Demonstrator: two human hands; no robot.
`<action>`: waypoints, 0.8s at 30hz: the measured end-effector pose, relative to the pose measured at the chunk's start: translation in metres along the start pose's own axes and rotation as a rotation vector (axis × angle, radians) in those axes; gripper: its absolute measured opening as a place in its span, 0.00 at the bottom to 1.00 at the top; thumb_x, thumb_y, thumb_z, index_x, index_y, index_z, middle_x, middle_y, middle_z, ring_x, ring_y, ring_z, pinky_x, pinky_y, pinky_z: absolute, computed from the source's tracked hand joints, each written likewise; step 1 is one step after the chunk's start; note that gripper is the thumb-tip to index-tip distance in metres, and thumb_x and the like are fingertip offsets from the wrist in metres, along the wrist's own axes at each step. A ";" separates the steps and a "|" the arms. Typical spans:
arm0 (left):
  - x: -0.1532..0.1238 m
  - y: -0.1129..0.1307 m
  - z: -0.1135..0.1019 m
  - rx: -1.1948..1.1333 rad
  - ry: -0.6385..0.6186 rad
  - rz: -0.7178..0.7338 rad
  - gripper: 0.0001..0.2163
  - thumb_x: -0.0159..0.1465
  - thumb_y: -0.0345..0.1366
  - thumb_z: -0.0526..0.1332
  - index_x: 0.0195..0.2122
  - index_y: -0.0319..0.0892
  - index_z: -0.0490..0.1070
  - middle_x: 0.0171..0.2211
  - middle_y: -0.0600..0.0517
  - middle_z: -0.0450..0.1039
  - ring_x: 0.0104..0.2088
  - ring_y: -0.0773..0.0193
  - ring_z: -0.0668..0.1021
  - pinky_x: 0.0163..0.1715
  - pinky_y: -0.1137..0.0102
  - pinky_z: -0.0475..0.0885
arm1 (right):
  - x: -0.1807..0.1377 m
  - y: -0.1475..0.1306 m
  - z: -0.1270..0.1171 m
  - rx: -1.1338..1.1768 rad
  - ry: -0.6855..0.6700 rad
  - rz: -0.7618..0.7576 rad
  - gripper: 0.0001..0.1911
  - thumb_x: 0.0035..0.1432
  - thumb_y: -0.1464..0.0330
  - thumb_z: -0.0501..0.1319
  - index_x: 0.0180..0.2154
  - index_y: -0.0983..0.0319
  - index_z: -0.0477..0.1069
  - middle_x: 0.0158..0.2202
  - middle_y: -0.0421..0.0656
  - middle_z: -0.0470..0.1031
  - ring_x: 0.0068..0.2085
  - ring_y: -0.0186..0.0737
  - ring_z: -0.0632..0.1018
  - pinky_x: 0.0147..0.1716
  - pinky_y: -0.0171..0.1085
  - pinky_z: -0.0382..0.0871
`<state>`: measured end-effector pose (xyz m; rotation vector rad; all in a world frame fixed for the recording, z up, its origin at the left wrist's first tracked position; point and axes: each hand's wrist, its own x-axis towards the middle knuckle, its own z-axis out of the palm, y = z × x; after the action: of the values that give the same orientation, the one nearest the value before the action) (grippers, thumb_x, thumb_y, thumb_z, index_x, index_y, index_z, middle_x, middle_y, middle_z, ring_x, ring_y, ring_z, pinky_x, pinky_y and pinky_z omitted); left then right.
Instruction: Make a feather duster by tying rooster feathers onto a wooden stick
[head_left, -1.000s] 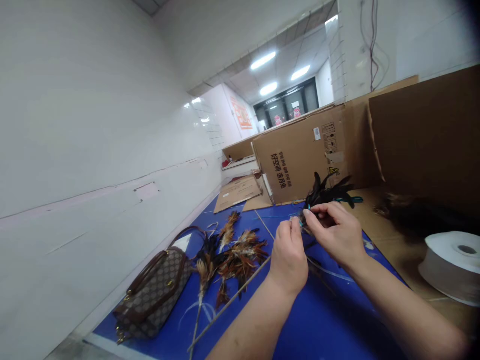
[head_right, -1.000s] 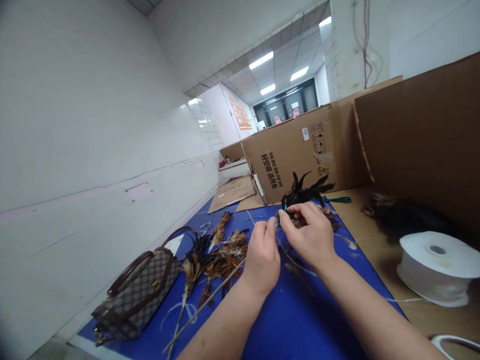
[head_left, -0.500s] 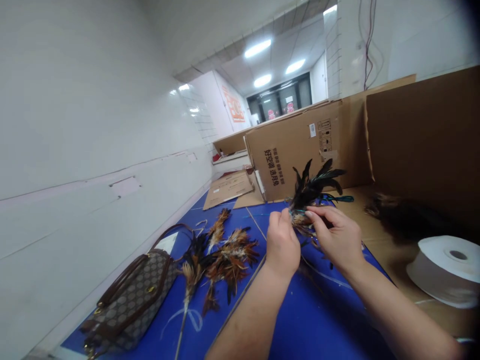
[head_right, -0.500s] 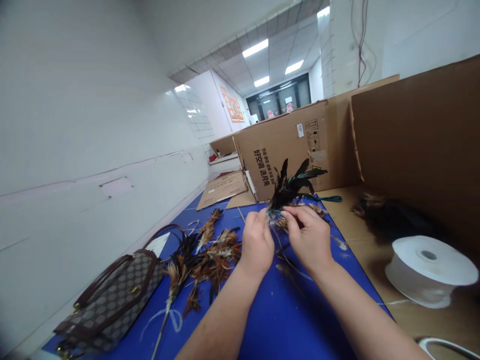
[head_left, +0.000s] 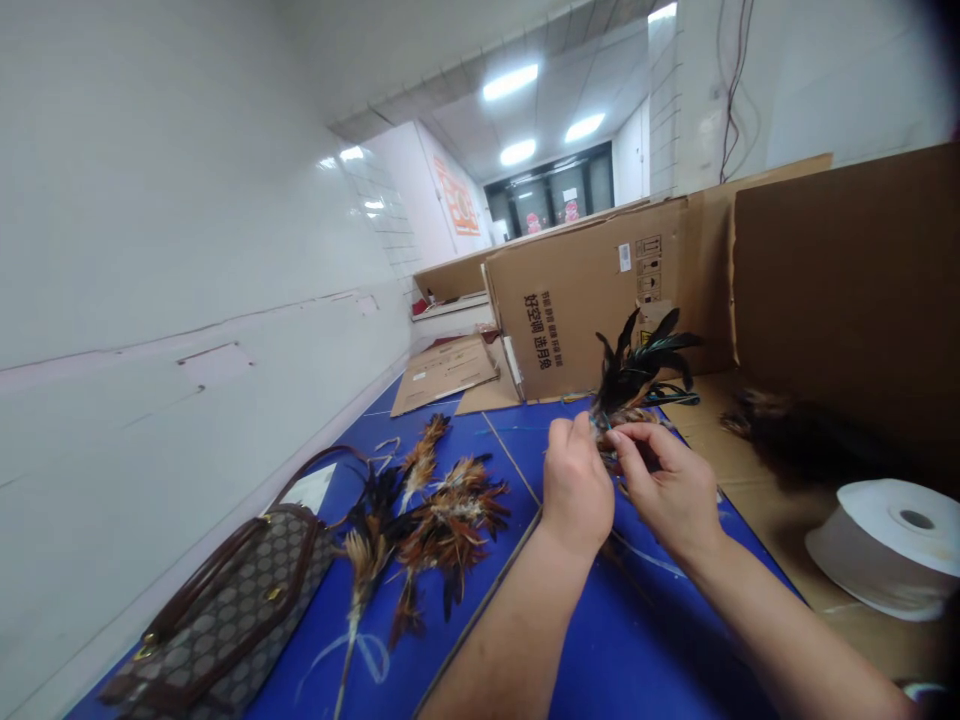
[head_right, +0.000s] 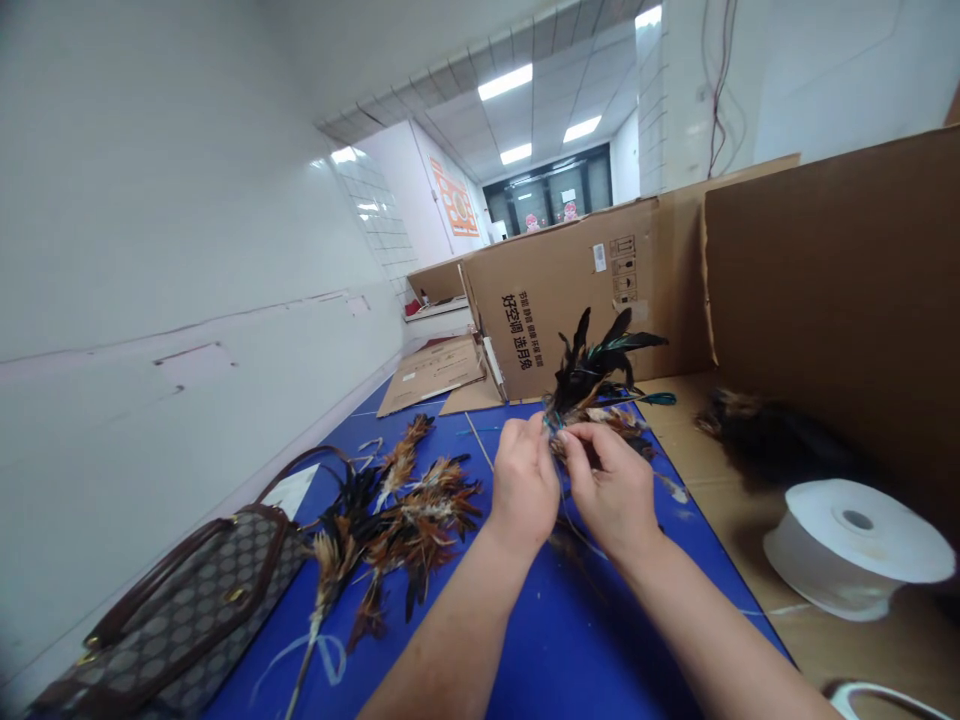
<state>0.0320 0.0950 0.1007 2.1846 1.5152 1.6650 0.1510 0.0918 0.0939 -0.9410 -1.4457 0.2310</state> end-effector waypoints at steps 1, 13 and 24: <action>0.001 0.000 0.000 -0.002 0.000 0.001 0.15 0.75 0.35 0.48 0.53 0.41 0.73 0.39 0.46 0.67 0.39 0.59 0.73 0.43 0.65 0.70 | -0.001 0.000 0.001 0.003 -0.002 0.033 0.09 0.67 0.60 0.62 0.40 0.58 0.76 0.36 0.45 0.81 0.35 0.46 0.81 0.40 0.44 0.75; 0.015 -0.006 -0.028 -0.160 -0.056 -0.057 0.12 0.72 0.33 0.53 0.46 0.39 0.77 0.38 0.45 0.73 0.40 0.60 0.75 0.45 0.65 0.70 | -0.005 -0.010 0.021 0.490 -0.054 0.436 0.16 0.57 0.54 0.69 0.36 0.60 0.77 0.30 0.44 0.79 0.21 0.36 0.72 0.20 0.36 0.70; 0.019 0.010 -0.053 -1.015 -0.337 -0.529 0.13 0.63 0.42 0.68 0.32 0.36 0.75 0.24 0.56 0.62 0.24 0.74 0.61 0.24 0.74 0.53 | 0.007 -0.023 0.008 0.360 -0.007 0.311 0.11 0.60 0.59 0.67 0.34 0.60 0.76 0.25 0.42 0.76 0.28 0.41 0.76 0.26 0.37 0.70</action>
<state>-0.0012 0.0753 0.1437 1.2792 0.7576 1.3261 0.1359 0.0845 0.1129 -0.8615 -1.2059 0.7016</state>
